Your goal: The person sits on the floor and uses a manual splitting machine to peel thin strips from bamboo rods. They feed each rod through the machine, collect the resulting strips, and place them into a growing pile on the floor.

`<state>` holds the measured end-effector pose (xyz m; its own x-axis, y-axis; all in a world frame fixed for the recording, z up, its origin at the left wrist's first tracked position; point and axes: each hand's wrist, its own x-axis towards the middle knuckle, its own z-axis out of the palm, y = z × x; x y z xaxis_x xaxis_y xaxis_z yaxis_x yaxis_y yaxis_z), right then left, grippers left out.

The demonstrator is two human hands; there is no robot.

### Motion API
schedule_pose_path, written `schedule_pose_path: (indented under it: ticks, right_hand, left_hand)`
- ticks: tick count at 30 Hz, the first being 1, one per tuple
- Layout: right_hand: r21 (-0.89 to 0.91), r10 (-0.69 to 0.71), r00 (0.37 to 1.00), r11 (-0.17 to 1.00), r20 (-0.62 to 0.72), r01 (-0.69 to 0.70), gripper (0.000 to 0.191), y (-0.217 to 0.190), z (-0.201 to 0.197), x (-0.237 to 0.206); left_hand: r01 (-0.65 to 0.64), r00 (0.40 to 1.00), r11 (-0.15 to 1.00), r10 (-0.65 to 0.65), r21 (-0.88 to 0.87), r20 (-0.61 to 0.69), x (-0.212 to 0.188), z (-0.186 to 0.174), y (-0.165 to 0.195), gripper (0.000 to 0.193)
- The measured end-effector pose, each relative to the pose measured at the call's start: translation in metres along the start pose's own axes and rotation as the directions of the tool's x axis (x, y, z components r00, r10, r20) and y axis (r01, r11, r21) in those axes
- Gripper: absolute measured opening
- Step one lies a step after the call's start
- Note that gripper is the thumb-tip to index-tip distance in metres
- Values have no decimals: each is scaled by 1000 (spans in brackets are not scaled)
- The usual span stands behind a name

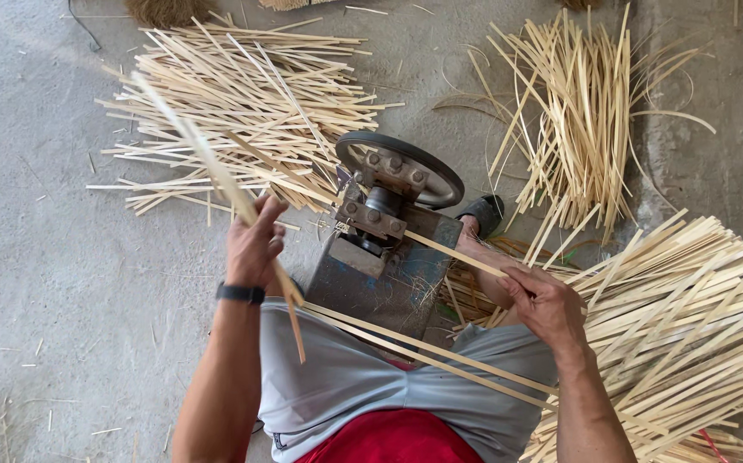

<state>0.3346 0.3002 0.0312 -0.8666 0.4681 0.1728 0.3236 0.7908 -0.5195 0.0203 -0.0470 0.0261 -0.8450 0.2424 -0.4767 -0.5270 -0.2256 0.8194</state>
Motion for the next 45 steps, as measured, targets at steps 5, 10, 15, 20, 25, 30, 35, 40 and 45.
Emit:
schedule_pose_path:
  ticks: [5,10,15,20,25,30,35,40,45]
  right_hand:
    - [-138,85,992,988,91,-72,32,-2,9,-10]
    - [-53,287,613,927,736,-370,34,-34,38,-48]
    - [-19,245,661,944,709,-330,22,-41,48,-68]
    - [-34,509,714,824,481,-565,23,8,23,-67]
    - [-9,333,909,940,249,-342,34,74,-43,-66]
    - [-219,392,917,904,77,-368,33,85,-53,-54]
    - [-68,314,948,948,57,-310,33,77,-50,-42]
    - [-112,264,959,961,100,-253,31,70,-44,-42]
    - [-435,272,954,879,123,-195,44,56,-28,-24]
  left_hand:
    - [-40,995,998,43,-40,85,40,47,-18,28]
    - [-118,987,989,126,-85,103,52,46,-23,28]
    - [-174,981,982,179,-72,76,52,31,-11,29]
    - [-265,964,949,258,-171,-61,45,13,13,31]
    - [-247,969,916,233,-317,-83,41,-14,26,35]
    - [-129,989,950,145,-286,36,43,-20,7,35]
    - [-1,999,954,15,-301,45,37,1,-10,37]
    - [2,995,964,26,-265,101,30,11,-6,40]
    - [25,994,974,0,-227,109,27,18,-5,37]
